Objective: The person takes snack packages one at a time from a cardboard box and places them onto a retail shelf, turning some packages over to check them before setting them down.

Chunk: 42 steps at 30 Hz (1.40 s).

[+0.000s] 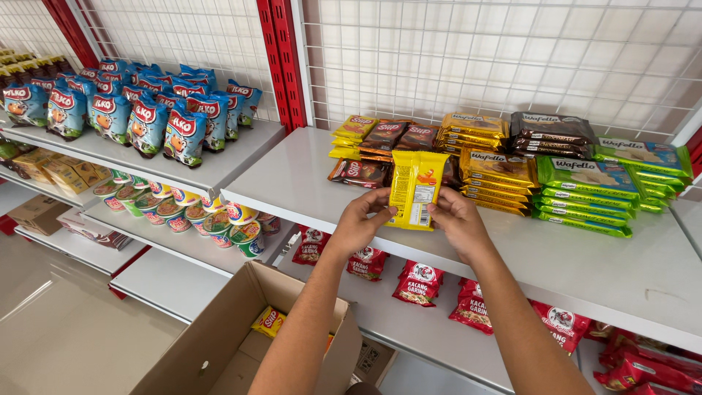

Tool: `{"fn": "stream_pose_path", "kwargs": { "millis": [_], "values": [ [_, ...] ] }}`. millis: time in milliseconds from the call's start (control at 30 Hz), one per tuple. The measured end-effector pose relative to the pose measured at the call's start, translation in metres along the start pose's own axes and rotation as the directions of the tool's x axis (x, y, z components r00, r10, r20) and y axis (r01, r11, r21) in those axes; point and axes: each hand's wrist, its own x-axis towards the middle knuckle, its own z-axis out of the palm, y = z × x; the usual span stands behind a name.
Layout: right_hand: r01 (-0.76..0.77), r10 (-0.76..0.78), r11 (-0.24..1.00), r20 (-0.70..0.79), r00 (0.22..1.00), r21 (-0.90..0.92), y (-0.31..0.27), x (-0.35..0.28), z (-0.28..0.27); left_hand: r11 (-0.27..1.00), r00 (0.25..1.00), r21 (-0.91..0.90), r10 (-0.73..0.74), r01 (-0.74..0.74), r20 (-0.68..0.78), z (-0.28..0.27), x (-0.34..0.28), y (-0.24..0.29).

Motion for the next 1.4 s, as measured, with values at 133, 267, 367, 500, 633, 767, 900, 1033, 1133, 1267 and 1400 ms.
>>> {"fn": "stream_pose_path", "kwargs": {
  "millis": [133, 267, 367, 500, 633, 767, 900, 1033, 1133, 1267, 1400],
  "values": [
    [0.038, -0.039, 0.997, -0.016, 0.999, -0.071, 0.003, 0.002, -0.001, 1.0, 1.0, 0.024, -0.007, 0.007, 0.0, 0.001, 0.0, 0.0],
    [0.124, -0.141, 0.978, -0.096, 0.985, -0.166, 0.004, 0.006, -0.01, 0.996, 0.995, 0.007, 0.086, -0.086, -0.057, 0.0, 0.001, -0.008],
    [0.249, -0.273, 0.949, -0.109, 0.956, -0.193, 0.008, 0.006, -0.009, 0.989, 0.983, -0.024, 0.14, -0.144, -0.12, 0.002, 0.003, -0.009],
    [0.301, -0.302, 0.95, 0.001, 0.953, -0.088, 0.006, 0.004, 0.004, 0.98, 0.967, -0.031, 0.187, -0.195, -0.176, 0.011, 0.002, -0.007],
    [0.282, -0.287, 0.957, 0.08, 0.955, 0.063, 0.018, 0.009, 0.0, 0.918, 0.905, 0.2, 0.379, -0.342, -0.192, 0.025, -0.006, -0.003],
    [0.31, -0.311, 0.948, 0.004, 0.95, 0.076, 0.029, 0.013, -0.013, 0.826, 0.859, 0.347, 0.503, -0.444, -0.098, 0.044, -0.011, 0.001],
    [0.267, -0.266, 0.963, -0.026, 0.963, 0.025, 0.036, 0.017, -0.022, 0.832, 0.858, 0.323, 0.503, -0.45, -0.099, 0.039, -0.011, 0.014],
    [0.219, -0.217, 0.97, -0.033, 0.976, 0.103, 0.004, 0.001, -0.008, 0.91, 0.922, 0.258, 0.366, -0.325, -0.13, 0.024, -0.016, 0.027],
    [0.189, -0.19, 0.976, -0.001, 0.982, 0.104, -0.006, 0.001, 0.004, 0.978, 0.982, 0.132, 0.173, -0.162, -0.074, 0.009, -0.021, 0.027],
    [0.193, -0.194, 0.981, 0.02, 0.981, 0.021, -0.008, 0.011, 0.028, 0.991, 0.987, 0.111, 0.09, -0.076, -0.133, -0.011, -0.033, 0.05],
    [0.185, -0.185, 0.982, 0.023, 0.983, -0.024, -0.009, 0.022, 0.06, 0.986, 0.979, 0.143, 0.107, -0.082, -0.175, -0.042, -0.038, 0.048]
  ]
}}
